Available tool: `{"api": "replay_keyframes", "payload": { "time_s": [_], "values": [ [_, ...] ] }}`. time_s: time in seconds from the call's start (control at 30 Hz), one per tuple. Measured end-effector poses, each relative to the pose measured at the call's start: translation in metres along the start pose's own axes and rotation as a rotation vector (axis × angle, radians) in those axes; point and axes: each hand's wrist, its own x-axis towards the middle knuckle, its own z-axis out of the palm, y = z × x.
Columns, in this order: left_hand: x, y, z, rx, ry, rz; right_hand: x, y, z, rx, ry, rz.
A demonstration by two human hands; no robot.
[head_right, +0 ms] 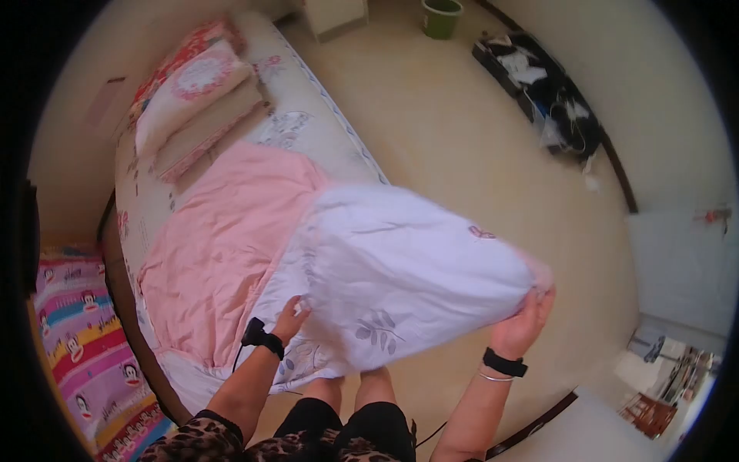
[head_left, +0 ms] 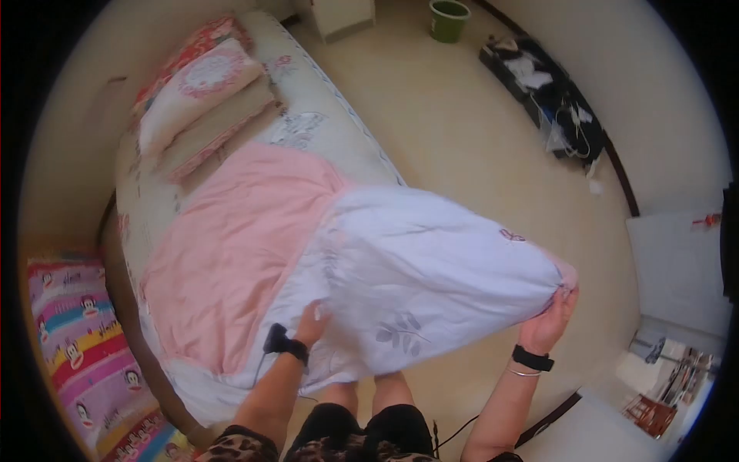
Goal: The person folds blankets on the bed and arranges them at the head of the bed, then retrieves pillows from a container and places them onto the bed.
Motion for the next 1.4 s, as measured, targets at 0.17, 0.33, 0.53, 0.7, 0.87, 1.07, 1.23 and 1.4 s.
{"api": "replay_keyframes", "payload": {
  "time_s": [0.17, 0.33, 0.53, 0.7, 0.87, 1.07, 1.23, 1.4],
  "values": [
    [-0.042, 0.071, 0.005, -0.443, -0.206, -0.096, 0.031, -0.057, 0.027, -0.044, -0.249, -0.035],
    [-0.084, 0.159, -0.023, -0.505, -0.146, 0.059, 0.068, -0.076, 0.057, -0.023, -0.475, 0.076],
    [-0.092, 0.236, 0.009, -0.422, -0.12, 0.049, 0.135, -0.055, -0.028, 0.05, -0.551, 0.376],
    [-0.08, 0.268, 0.092, -0.261, 0.025, -0.198, 0.22, 0.034, -0.127, -0.44, -0.585, 0.729],
    [-0.071, 0.338, 0.114, -0.13, 0.012, -0.187, 0.302, 0.035, -0.168, -0.952, -0.683, 0.96],
    [-0.073, 0.333, 0.123, -0.257, 0.201, -0.305, 0.382, -0.017, -0.128, -0.809, -0.523, 0.946],
    [-0.067, 0.305, 0.172, -0.312, 0.111, -0.545, 0.443, -0.019, -0.072, -0.88, -0.579, 0.935],
    [-0.01, 0.372, 0.152, -0.413, 0.125, -0.578, 0.502, 0.007, 0.012, -0.777, -0.652, 0.926]
  ]
}}
